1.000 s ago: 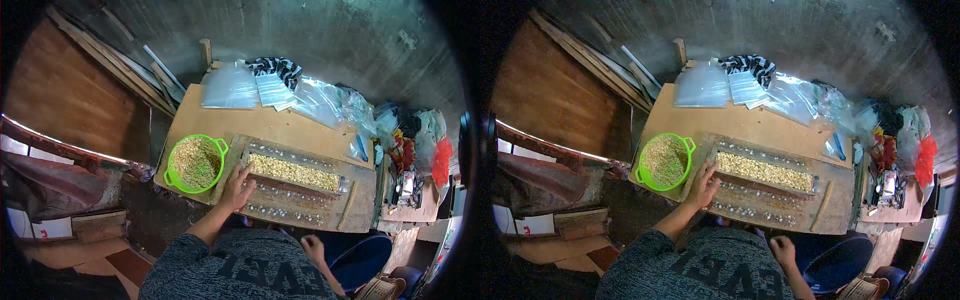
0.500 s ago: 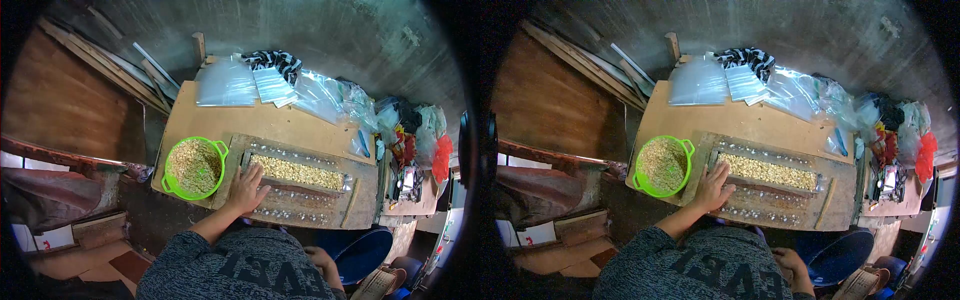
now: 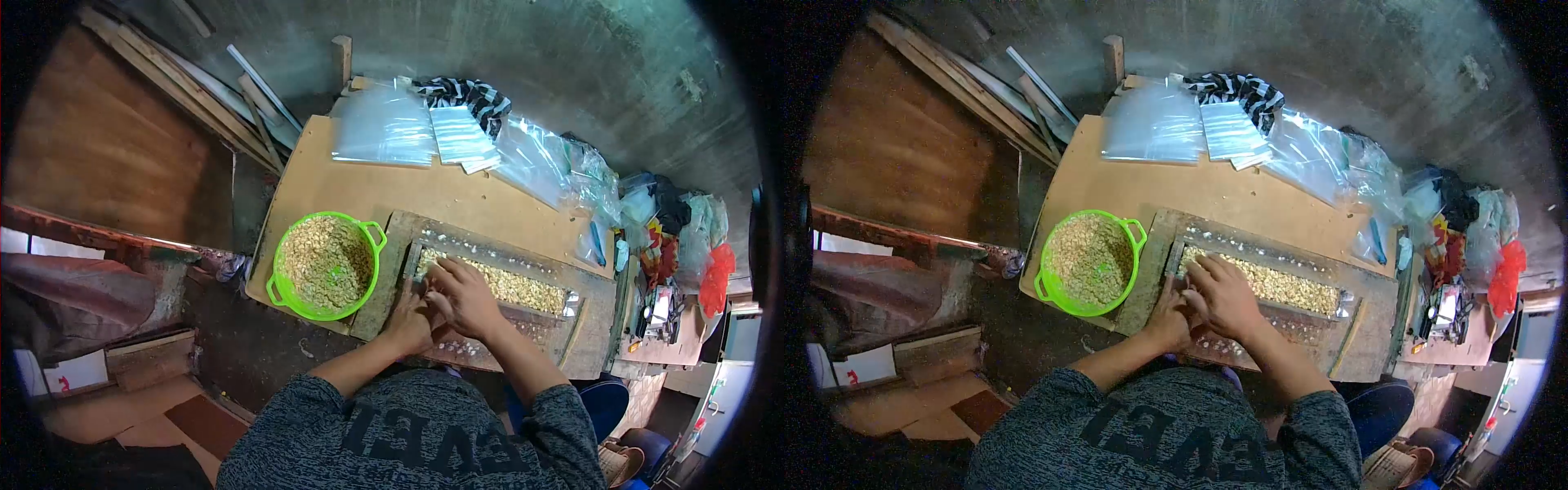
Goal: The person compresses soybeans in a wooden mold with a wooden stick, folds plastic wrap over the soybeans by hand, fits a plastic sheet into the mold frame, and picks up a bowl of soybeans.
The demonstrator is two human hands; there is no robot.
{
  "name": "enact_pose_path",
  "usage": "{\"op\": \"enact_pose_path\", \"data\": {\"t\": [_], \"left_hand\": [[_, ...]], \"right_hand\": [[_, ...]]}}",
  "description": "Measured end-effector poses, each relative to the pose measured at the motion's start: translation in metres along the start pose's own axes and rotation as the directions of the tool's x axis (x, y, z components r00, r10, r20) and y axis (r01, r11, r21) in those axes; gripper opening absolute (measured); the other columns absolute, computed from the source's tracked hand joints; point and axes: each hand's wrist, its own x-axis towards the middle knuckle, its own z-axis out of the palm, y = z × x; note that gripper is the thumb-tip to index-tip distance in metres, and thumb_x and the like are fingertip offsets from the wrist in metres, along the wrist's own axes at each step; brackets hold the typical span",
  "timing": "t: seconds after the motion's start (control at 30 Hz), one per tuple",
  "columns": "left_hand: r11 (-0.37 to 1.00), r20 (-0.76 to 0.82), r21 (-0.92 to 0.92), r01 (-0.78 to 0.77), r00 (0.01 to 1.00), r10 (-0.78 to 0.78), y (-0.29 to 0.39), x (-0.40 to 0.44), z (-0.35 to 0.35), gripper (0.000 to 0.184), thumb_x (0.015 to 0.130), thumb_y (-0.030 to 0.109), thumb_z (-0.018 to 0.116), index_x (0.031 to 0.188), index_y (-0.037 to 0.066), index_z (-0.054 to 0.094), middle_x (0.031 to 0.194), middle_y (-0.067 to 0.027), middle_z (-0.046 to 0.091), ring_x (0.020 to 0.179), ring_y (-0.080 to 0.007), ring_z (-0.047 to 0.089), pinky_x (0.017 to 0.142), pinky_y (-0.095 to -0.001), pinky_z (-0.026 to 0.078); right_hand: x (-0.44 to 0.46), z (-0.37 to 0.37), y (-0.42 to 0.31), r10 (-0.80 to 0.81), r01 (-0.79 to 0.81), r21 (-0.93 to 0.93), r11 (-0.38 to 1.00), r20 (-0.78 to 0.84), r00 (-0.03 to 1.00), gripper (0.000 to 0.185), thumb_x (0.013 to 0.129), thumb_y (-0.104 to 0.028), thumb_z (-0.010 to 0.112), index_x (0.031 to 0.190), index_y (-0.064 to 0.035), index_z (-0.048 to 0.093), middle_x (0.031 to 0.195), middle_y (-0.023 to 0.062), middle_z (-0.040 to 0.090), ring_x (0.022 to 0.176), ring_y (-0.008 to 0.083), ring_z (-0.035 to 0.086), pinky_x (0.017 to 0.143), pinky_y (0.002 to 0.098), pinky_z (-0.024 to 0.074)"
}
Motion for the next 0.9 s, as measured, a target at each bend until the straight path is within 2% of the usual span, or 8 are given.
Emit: {"op": "enact_pose_path", "data": {"t": [0.07, 0.13, 0.2, 0.23, 0.3, 0.4, 0.67, 0.9], "left_hand": [[0.984, 0.36, -0.101, 0.146, 0.927, -0.101, 0.004, 0.004, -0.014, 0.067, 0.09, 0.048, 0.061, 0.144, 0.01, 0.048, 0.143, -0.021, 0.051, 0.137, -0.0431, 0.041, 0.119, -0.0618, 0.017], [0.98, 0.274, -0.152, 0.125, 0.958, -0.08, 0.002, -0.002, -0.014, 0.061, 0.091, 0.05, 0.059, 0.135, 0.007, 0.056, 0.133, -0.0223, 0.057, 0.132, -0.0428, 0.046, 0.119, -0.0624, 0.016], [0.974, 0.467, -0.103, 0.202, 0.874, -0.131, 0.004, -0.004, -0.019, 0.057, 0.092, 0.047, 0.06, 0.129, 0.004, 0.06, 0.128, -0.0253, 0.058, 0.132, -0.0438, 0.046, 0.118, -0.0639, 0.019], [0.973, 0.466, -0.105, 0.206, 0.874, -0.135, 0.003, -0.009, -0.017, 0.057, 0.092, 0.047, 0.06, 0.129, 0.004, 0.06, 0.128, -0.0253, 0.058, 0.132, -0.0438, 0.046, 0.118, -0.0639, 0.019], [0.992, 0.114, -0.123, 0.002, 0.993, 0.012, -0.001, -0.026, -0.014, 0.057, 0.092, 0.044, 0.061, 0.127, -0.001, 0.06, 0.133, -0.0291, 0.054, 0.136, -0.0457, 0.042, 0.116, -0.0633, 0.023], [0.975, -0.115, -0.22, -0.032, 0.993, 0.007, -0.006, -0.039, -0.017, 0.056, 0.094, 0.037, 0.061, 0.133, -0.003, 0.056, 0.143, -0.03, 0.047, 0.141, -0.0473, 0.036, 0.117, -0.0598, 0.024], [0.931, -0.248, -0.358, 0.068, 0.955, -0.164, -0.022, -0.008, -0.027, 0.063, 0.1, 0.033, 0.051, 0.153, 0.003, 0.036, 0.153, -0.0268, 0.038, 0.145, -0.0485, 0.029, 0.118, -0.0564, 0.022], [0.985, 0.018, -0.112, 0.128, 0.992, -0.127, -0.025, 0.011, -0.011, 0.068, 0.1, 0.039, 0.052, 0.156, 0.006, 0.032, 0.162, -0.0239, 0.024, 0.15, -0.049, 0.015, 0.12, -0.0589, 0.016]], "right_hand": [[0.014, 0.02, 0.004, -0.091, 0.104, -0.171, 0.98, 0.083, 0.992, 0.053, 0.098, -0.043, 0.055, 0.138, -0.0084, 0.055, 0.144, 0.0189, 0.051, 0.137, 0.0368, 0.044, 0.114, 0.0504, 0.0346], [0.018, 0.029, 0.008, -0.033, 0.064, -0.17, 0.983, 0.182, 0.983, 0.061, 0.099, -0.052, 0.048, 0.143, -0.0094, 0.05, 0.152, 0.0175, 0.044, 0.146, 0.0362, 0.033, 0.121, 0.053, 0.0234], [0.017, 0.033, 0.013, 0.009, 0.042, -0.242, 0.969, 0.206, 0.979, 0.064, 0.1, -0.054, 0.046, 0.145, -0.0096, 0.049, 0.152, 0.0156, 0.044, 0.148, 0.0351, 0.03, 0.122, 0.0537, 0.0197], [0.016, 0.031, 0.015, 0.039, 0.023, -0.25, 0.968, 0.241, 0.97, 0.065, 0.101, -0.053, 0.046, 0.149, -0.0101, 0.045, 0.157, 0.0138, 0.039, 0.151, 0.0347, 0.025, 0.124, 0.052, 0.0142], [0.01, 0.028, 0.021, 0.04, 0.023, -0.255, 0.967, 0.239, 0.97, 0.065, 0.101, -0.052, 0.046, 0.149, -0.01, 0.045, 0.157, 0.0135, 0.039, 0.151, 0.0345, 0.025, 0.124, 0.0524, 0.0137], [0.002, 0.027, 0.024, 0.044, 0.02, -0.28, 0.96, 0.22, 0.974, 0.064, 0.101, -0.052, 0.046, 0.149, -0.0105, 0.045, 0.157, 0.0127, 0.039, 0.151, 0.0339, 0.025, 0.123, 0.0531, 0.0144], [-0.007, 0.032, 0.028, 0.052, 0.01, -0.344, 0.939, 0.172, 0.984, 0.062, 0.101, -0.05, 0.047, 0.15, -0.012, 0.044, 0.157, 0.0111, 0.04, 0.151, 0.0325, 0.026, 0.123, 0.0533, 0.0172], [-0.04, 0.017, 0.031, 0.162, -0.165, -0.302, 0.939, -0.035, 0.986, 0.049, 0.1, -0.036, 0.053, 0.142, -0.0114, 0.05, 0.152, 0.0156, 0.043, 0.148, 0.0368, 0.029, 0.121, 0.0566, 0.0189]]}}
